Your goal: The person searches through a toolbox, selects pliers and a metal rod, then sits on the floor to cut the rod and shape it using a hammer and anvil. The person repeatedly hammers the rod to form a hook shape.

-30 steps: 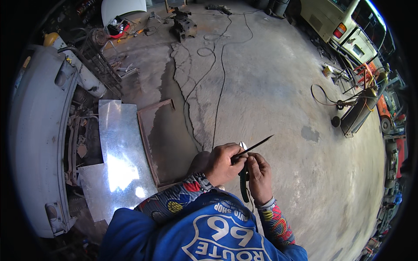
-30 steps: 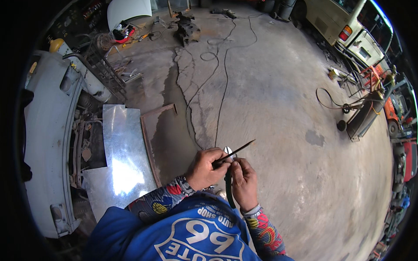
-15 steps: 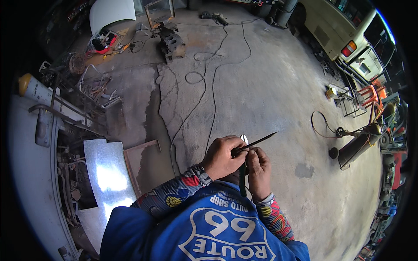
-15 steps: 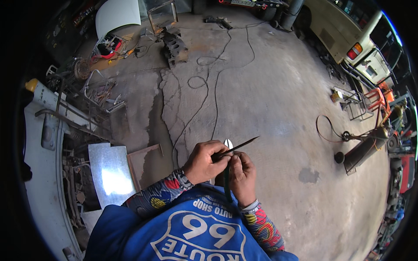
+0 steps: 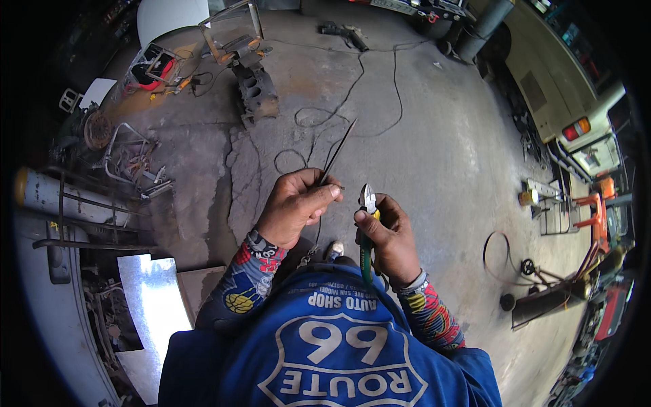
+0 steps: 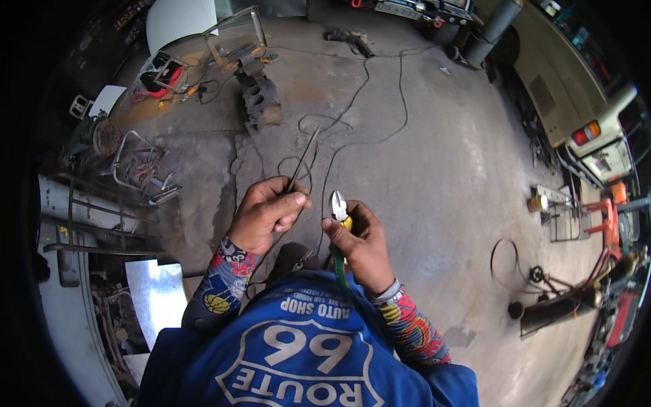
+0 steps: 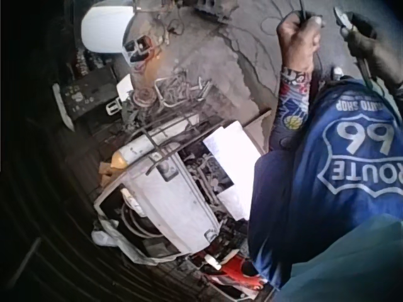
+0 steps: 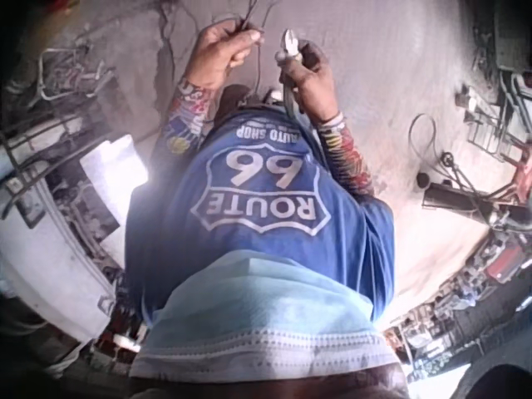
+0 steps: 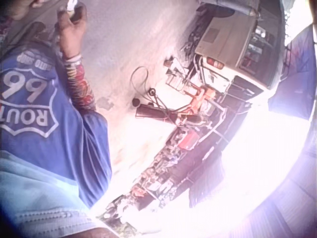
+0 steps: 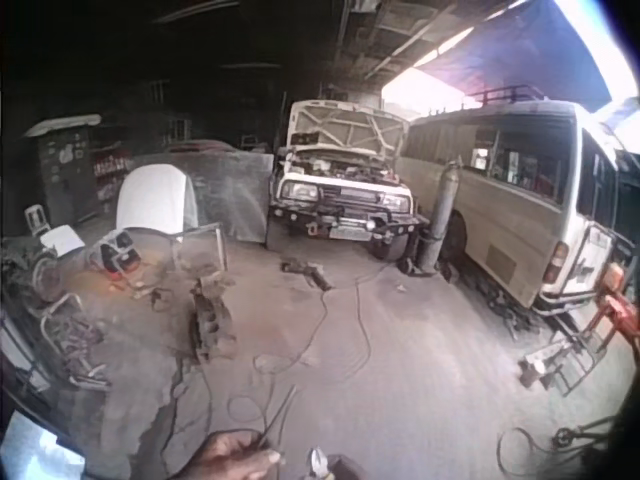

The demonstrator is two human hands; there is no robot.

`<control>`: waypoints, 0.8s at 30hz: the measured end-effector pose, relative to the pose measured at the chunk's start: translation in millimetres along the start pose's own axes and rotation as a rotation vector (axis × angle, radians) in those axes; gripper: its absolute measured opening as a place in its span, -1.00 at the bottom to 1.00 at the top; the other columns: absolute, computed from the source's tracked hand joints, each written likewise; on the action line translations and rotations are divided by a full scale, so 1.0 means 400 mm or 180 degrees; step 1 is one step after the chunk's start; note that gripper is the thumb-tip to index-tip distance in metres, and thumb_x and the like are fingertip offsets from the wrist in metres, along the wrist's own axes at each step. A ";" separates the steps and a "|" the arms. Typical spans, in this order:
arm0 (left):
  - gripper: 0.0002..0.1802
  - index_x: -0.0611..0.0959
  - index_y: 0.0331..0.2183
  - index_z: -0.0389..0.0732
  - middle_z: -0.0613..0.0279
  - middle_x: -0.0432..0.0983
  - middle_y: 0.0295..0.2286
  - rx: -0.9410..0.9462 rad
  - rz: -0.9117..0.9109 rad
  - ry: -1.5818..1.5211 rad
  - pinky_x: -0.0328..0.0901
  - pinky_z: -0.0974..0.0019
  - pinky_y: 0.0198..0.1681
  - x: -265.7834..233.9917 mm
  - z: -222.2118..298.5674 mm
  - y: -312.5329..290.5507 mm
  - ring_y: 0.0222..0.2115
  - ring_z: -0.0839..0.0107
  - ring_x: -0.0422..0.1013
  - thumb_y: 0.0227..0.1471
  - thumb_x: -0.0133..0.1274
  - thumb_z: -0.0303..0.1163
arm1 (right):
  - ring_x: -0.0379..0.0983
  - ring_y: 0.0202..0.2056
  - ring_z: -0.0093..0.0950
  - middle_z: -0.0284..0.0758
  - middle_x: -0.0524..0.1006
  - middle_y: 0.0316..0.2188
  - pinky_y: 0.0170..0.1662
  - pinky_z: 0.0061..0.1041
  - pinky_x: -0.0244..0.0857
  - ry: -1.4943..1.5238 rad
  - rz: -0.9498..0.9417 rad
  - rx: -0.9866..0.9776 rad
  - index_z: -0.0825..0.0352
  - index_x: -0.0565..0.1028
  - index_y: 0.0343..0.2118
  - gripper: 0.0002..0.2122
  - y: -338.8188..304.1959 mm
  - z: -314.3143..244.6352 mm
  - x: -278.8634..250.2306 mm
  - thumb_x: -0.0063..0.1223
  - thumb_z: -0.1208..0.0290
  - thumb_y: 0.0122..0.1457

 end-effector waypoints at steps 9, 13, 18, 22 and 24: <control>-0.88 0.60 -0.28 -0.19 0.38 0.54 -0.41 -0.0044 0.0172 -0.0928 0.08 0.59 -0.60 -0.120 0.147 0.704 -0.57 0.74 0.25 0.14 0.16 -0.39 | 0.47 -0.42 -0.69 -0.46 0.59 -0.40 -0.45 -0.67 0.27 -0.0846 -0.0312 -0.0189 0.31 0.53 -0.20 -0.79 0.751 -0.227 -0.068 0.28 0.33 0.21; -0.90 0.59 -0.29 -0.20 0.31 0.51 -0.41 -0.0182 0.0215 -0.1077 0.10 0.56 -0.58 -0.203 0.252 1.016 -0.55 0.65 0.27 0.16 0.12 -0.40 | 0.38 -0.48 -0.74 -0.49 0.57 -0.43 -0.52 -0.70 0.27 -0.0752 -0.0111 0.0092 0.33 0.58 -0.17 -0.77 1.050 -0.363 -0.109 0.33 0.38 0.16; -0.91 0.59 -0.29 -0.18 0.30 0.52 -0.41 -0.0251 0.0237 -0.1076 0.11 0.55 -0.59 -0.260 0.436 1.378 -0.57 0.64 0.27 0.15 0.14 -0.41 | 0.48 -0.44 -0.63 -0.42 0.59 -0.39 -0.38 -0.61 0.39 -0.0538 -0.0577 0.0306 0.42 0.52 0.01 -0.64 1.376 -0.529 -0.163 0.27 0.35 0.21; -0.91 0.59 -0.30 -0.21 0.30 0.51 -0.42 -0.0206 0.0244 -0.1240 0.11 0.55 -0.59 -0.318 0.510 1.669 -0.57 0.65 0.27 0.16 0.14 -0.42 | 0.51 -0.37 -0.61 -0.34 0.60 -0.25 -0.29 -0.58 0.41 -0.0293 -0.1010 0.0706 0.43 0.44 0.08 -0.66 1.675 -0.542 -0.202 0.15 0.46 0.28; -0.91 0.59 -0.29 -0.22 0.29 0.48 -0.44 -0.0173 0.0337 -0.1398 0.09 0.54 -0.60 -0.365 0.524 1.809 -0.58 0.65 0.26 0.16 0.13 -0.43 | 0.51 -0.27 -0.61 -0.23 0.57 0.01 -0.19 -0.61 0.40 -0.0247 -0.1123 0.1000 0.43 0.41 0.09 -0.68 1.829 -0.523 -0.202 0.09 0.51 0.30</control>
Point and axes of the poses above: each hand's wrist, its own y-axis towards the middle knuckle, its own x-axis out of the palm, z = x × y, the point moved 4 cm from there along y, towards the middle knuckle
